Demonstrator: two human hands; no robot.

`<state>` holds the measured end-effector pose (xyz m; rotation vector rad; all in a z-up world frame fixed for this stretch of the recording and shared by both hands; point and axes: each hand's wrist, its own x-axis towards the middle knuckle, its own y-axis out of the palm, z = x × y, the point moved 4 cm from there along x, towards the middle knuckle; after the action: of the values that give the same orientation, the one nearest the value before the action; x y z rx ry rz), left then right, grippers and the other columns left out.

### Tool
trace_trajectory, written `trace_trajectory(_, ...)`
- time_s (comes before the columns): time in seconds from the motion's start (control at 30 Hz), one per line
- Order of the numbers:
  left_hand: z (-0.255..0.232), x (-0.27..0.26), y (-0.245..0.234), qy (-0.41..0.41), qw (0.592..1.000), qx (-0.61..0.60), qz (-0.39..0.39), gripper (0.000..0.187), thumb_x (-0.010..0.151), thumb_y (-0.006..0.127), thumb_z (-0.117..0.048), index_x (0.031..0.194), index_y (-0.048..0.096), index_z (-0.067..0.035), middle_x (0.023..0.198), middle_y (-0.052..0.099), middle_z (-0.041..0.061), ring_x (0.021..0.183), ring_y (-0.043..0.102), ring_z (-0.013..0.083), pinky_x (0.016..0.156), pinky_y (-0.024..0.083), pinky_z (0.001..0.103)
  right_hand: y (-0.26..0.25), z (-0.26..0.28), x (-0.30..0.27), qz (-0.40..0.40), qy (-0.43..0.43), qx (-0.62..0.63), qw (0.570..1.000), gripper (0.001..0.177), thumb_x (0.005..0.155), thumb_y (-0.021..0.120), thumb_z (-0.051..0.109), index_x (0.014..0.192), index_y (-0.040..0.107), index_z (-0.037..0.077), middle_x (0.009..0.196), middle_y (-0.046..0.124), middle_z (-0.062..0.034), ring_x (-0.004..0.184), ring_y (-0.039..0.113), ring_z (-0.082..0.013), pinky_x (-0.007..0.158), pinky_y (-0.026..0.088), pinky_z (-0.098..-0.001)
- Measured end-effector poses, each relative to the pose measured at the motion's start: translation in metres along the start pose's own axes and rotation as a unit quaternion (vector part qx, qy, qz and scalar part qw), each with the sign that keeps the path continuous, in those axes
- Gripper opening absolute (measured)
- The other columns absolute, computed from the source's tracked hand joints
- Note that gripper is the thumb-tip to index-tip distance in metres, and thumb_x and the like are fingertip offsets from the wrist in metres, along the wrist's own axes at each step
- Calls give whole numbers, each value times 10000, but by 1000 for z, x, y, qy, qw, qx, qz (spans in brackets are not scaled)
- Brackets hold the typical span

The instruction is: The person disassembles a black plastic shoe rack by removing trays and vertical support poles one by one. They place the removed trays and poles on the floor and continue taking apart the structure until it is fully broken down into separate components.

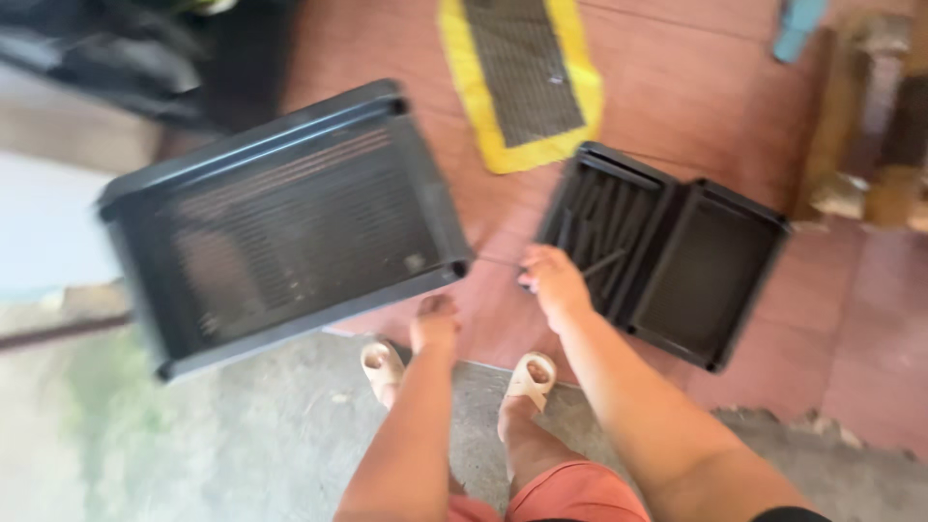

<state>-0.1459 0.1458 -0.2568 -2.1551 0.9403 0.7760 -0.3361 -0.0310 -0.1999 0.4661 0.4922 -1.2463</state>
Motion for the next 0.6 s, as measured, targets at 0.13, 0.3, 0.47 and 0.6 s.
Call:
trace_trajectory(0.13,67,40,-120,-68,978,-167,-106,384,1016,477,-337,1296,648,-138,1277,687,114,954,639,255,746,506,391,65,93,-45,-31,-226,-82,970,279,964,604,51,1238,660,49,1028,655,-76,906,632,-149,834,530,-265)
trace_trajectory(0.3,81,7,-282,-69,813,-488,-310,562,1066,420,-491,1510,448,-149,1531,510,118,1310,562,389,995,473,518,204,172,-154,55,-535,-315,782,312,870,664,-29,1148,674,114,1087,655,-99,999,651,-277,925,529,-382)
trace_trajectory(0.47,44,17,-389,-52,872,-449,-187,698,958,344,-621,1561,395,-272,1624,426,-59,1349,510,197,1006,393,450,353,127,-215,225,-501,-474,688,442,701,779,212,1128,702,127,1160,674,-117,1097,603,-360,906,463,-524)
trace_trajectory(0.6,50,65,-407,-70,971,-213,-88,851,979,264,-748,1458,518,-92,1518,515,150,1372,490,300,1107,362,432,395,82,-210,193,-390,-630,644,534,722,786,257,1242,689,181,1211,674,-63,1163,593,-336,936,394,-579)
